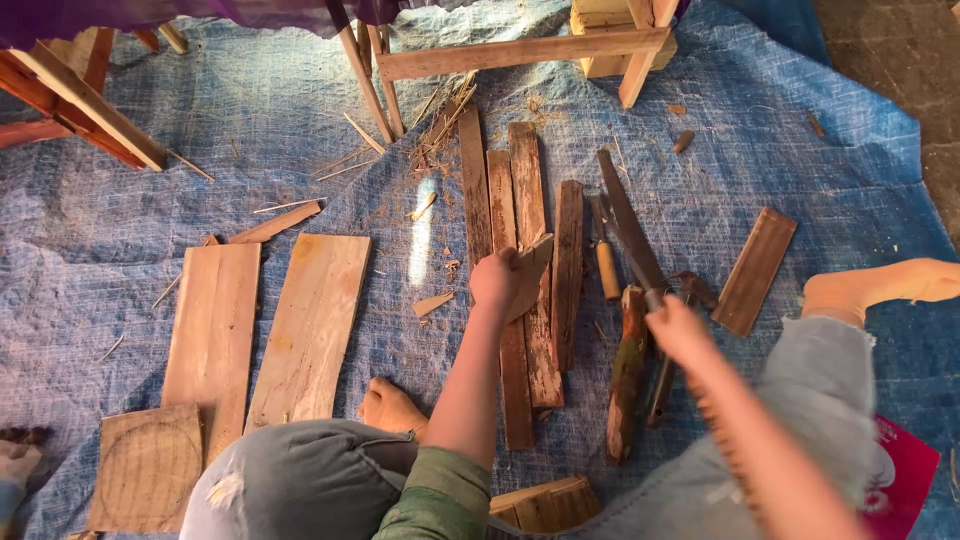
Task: Using a curved blade to saw and carve a notch into a piece of wood while sitting on a tarp.
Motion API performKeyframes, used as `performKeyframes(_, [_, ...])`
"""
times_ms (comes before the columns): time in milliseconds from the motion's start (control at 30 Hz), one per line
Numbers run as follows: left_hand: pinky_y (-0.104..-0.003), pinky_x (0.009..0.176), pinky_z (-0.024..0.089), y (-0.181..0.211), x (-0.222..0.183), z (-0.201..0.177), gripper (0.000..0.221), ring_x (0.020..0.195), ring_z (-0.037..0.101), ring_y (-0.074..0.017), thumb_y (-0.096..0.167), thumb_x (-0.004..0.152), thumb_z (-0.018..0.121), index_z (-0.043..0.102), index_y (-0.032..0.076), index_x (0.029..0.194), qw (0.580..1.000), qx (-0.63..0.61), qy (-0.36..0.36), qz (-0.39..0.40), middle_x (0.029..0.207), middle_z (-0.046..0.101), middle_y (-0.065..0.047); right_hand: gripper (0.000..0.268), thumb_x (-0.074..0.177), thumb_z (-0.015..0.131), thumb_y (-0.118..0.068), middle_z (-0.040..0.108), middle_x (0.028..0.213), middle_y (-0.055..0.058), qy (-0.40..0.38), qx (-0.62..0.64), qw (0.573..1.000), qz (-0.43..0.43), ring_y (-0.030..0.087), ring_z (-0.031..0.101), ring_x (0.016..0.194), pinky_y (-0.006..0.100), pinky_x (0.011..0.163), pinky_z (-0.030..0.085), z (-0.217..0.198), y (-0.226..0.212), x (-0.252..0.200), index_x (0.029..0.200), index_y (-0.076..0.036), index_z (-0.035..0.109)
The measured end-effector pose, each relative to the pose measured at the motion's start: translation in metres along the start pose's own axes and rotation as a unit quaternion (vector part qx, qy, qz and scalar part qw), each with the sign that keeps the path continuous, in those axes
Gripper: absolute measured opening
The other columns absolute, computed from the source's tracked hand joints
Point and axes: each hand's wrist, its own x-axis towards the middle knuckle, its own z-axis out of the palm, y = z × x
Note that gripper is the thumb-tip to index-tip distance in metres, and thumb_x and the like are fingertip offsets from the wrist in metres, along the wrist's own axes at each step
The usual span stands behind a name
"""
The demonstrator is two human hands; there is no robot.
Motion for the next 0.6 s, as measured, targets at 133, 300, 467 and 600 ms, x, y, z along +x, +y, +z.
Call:
performKeyframes(133, [-0.047, 0.080, 0.063, 0.011, -0.012, -0.012, 0.026, 0.093, 0.077, -0.0322, 0.023, 0.089, 0.066, 0.074, 0.024, 0.114, 1.000, -0.008, 0.005, -0.020, 0.094, 0.078, -0.009, 0.059, 0.097, 0.060, -0.030, 0.073, 0.085, 0.031, 0.007, 0.028, 0.999, -0.036, 0.039, 0.070, 0.053, 0.043, 0.042, 0.056, -0.123, -0.028, -0.007, 0.139, 0.011, 0.054])
performKeyframes(300, [-0.026, 0.048, 0.040, 0.043, -0.044, -0.073, 0.027, 0.055, 0.050, -0.0129, 0.022, 0.099, 0.048, 0.069, 0.015, 0.084, 0.988, -0.129, 0.060, -0.055, 0.070, 0.063, 0.000, 0.044, 0.101, 0.064, -0.023, 0.069, 0.073, 0.020, 0.049, -0.086, 0.994, -0.050, 0.033, 0.066, 0.049, 0.041, 0.044, 0.049, -0.227, -0.071, -0.050, 0.139, -0.003, 0.057])
performKeyframes(467, [-0.038, 0.051, 0.048, 0.036, 0.006, -0.024, 0.011, 0.055, 0.061, -0.0268, 0.021, 0.084, 0.066, 0.072, 0.012, 0.085, 0.965, -0.119, 0.232, -0.020, 0.075, 0.071, -0.008, 0.053, 0.103, 0.060, -0.036, 0.075, 0.100, 0.018, 0.083, -0.182, 0.976, -0.084, 0.034, 0.072, 0.079, 0.042, 0.065, 0.057, -0.233, -0.108, -0.038, 0.146, -0.007, 0.053])
performKeyframes(600, [-0.042, 0.050, 0.050, 0.047, 0.027, 0.014, 0.019, 0.054, 0.062, -0.0288, 0.031, 0.090, 0.064, 0.067, 0.015, 0.081, 0.972, -0.060, 0.227, 0.002, 0.072, 0.067, -0.008, 0.046, 0.103, 0.054, -0.048, 0.061, 0.069, 0.009, -0.033, -0.071, 0.995, -0.066, 0.018, 0.058, 0.052, 0.028, 0.043, 0.047, -0.187, -0.115, 0.000, 0.110, -0.003, 0.062])
